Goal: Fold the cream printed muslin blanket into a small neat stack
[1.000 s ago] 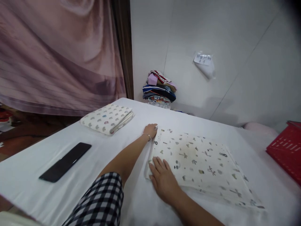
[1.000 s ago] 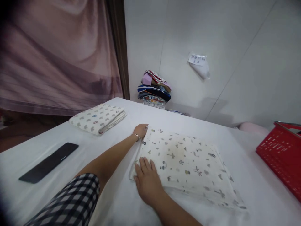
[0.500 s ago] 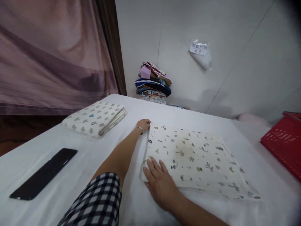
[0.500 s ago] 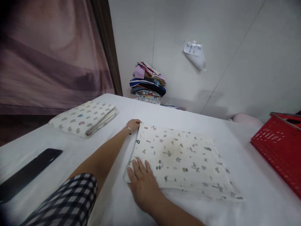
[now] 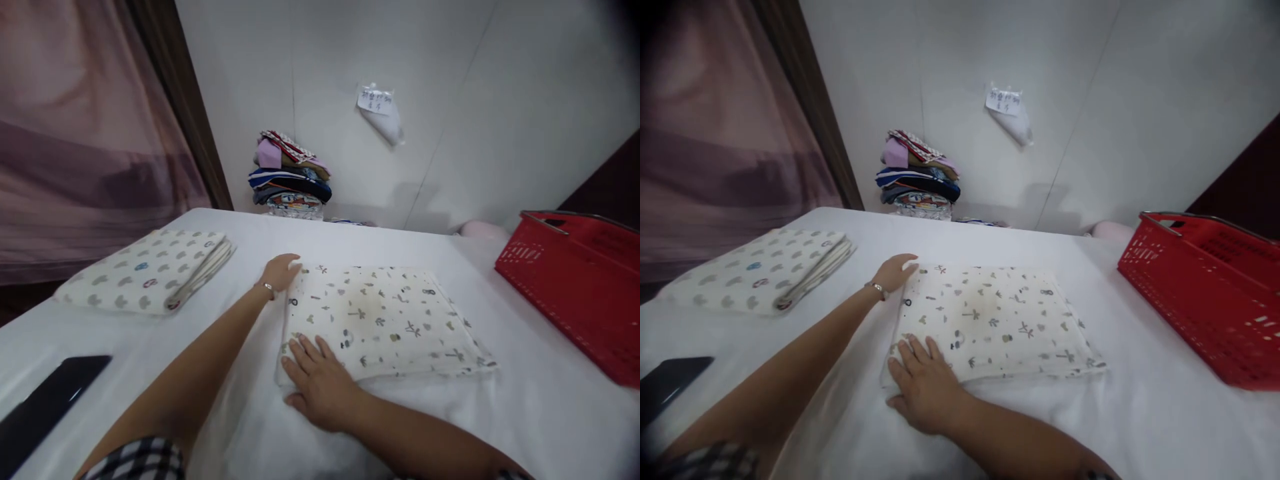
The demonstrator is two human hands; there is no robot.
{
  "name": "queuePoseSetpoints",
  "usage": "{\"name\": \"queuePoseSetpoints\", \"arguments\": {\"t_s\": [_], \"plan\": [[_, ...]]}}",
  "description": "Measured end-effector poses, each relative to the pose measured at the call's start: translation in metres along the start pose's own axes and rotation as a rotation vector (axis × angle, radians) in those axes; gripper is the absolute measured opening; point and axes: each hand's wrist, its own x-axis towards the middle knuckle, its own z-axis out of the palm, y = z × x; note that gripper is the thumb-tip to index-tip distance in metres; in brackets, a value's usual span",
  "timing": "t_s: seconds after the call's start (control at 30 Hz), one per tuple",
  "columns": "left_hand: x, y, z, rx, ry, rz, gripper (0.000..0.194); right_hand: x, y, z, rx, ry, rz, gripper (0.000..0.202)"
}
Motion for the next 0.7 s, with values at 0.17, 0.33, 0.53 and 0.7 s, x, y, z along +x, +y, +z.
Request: {"name": "queuePoseSetpoints", "arguments": {"t_s": [0.17,0.33,0.53,0.7], "plan": [[-0.023,0.034,0.038,0.198,-0.129,0.24,0.062,0.001,0.001,0.0,-0.047,0.006,0.003,0.061],[-0.022,0.029,0.048,0.248,-0.214,0.176,0.069,0.002,0.0,0.001,-0.056,0.008,0.011,0.061],[-0.023,0.038,0.032,0.281,-0.261,0.123,0.066,-0.011,0.01,-0.026,0.062,0.008,0.014,0.056],[-0.056,0.042,0.032,0.321,-0.189,0.193,0.066,-0.045,0.088,-0.066,-0.02,0.09,0.325,0.053]]}}
